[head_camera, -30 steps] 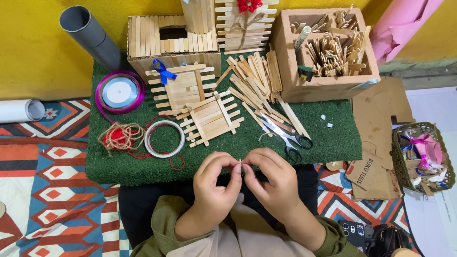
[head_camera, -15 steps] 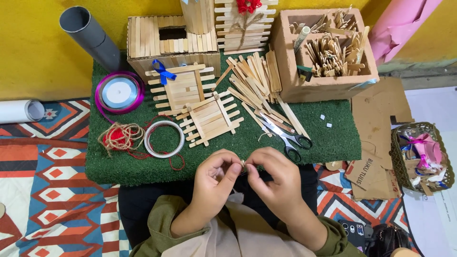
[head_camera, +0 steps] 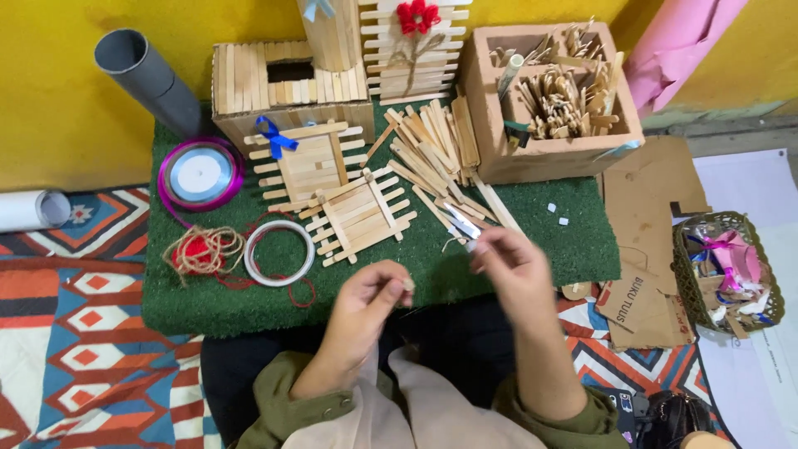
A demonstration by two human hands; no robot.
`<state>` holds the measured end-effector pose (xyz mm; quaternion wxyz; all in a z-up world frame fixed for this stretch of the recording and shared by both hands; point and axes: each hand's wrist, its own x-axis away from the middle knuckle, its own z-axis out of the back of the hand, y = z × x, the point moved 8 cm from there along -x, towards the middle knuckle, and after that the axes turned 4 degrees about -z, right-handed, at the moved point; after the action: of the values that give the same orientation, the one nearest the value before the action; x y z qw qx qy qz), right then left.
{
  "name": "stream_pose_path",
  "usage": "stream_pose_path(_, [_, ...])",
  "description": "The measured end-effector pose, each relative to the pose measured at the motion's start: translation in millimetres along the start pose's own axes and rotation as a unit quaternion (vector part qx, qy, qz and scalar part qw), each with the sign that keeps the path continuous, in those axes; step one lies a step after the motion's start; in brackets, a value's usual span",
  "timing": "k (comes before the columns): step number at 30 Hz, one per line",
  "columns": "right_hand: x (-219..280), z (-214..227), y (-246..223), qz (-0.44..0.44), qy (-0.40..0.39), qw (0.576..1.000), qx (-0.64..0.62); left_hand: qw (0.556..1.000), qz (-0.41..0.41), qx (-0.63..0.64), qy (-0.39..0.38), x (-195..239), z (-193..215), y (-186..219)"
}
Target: The person cuts small pieces of double-sided tape and applies them to popsicle sticks for a craft project.
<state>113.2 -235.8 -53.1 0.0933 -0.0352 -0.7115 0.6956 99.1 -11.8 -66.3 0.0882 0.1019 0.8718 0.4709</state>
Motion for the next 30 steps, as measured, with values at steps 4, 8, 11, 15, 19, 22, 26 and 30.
stream_pose_path(4, [-4.8, 58.4, -65.0, 0.217, 0.225, 0.859, 0.406, 0.893, -0.198, -0.397, 0.078, -1.8, -2.0, 82.5])
stream_pose_path(8, [-20.1, 108.8, -36.3, 0.217, 0.286, 0.785, 0.506, 0.811, -0.25, -0.513, 0.132, 1.1, 14.9, 104.0])
stream_pose_path(11, [-26.7, 124.7, -5.7, 0.206, 0.287, 0.739, 0.574, 0.723, -0.292, -0.606, 0.159, 0.9, 24.4, 114.2])
stream_pose_path(15, [-33.6, 140.0, 33.7, 0.282, 0.268, 0.714, 0.582, 0.608, -0.392, -0.68, 0.119, -3.5, 24.7, 114.2])
stream_pose_path(19, [-32.5, 144.0, 39.3, 0.299, 0.249, 0.792, 0.471, 0.486, -0.428, -0.759, 0.073, -7.0, 23.6, 89.3])
stream_pose_path(22, [-19.7, 110.2, -0.2, 0.279, 0.24, 0.819, 0.441, 0.533, -0.347, -0.772, 0.015, -6.8, 17.6, 70.7])
stream_pose_path(26, [-20.0, 110.3, 1.6, 0.274, 0.243, 0.825, 0.431, 0.549, -0.359, -0.755, -0.008, -6.8, 10.1, 68.0])
stream_pose_path(30, [-18.1, 112.8, 2.8, 0.286, 0.248, 0.826, 0.418, 0.546, -0.361, -0.756, -0.018, -4.1, 13.3, 62.4])
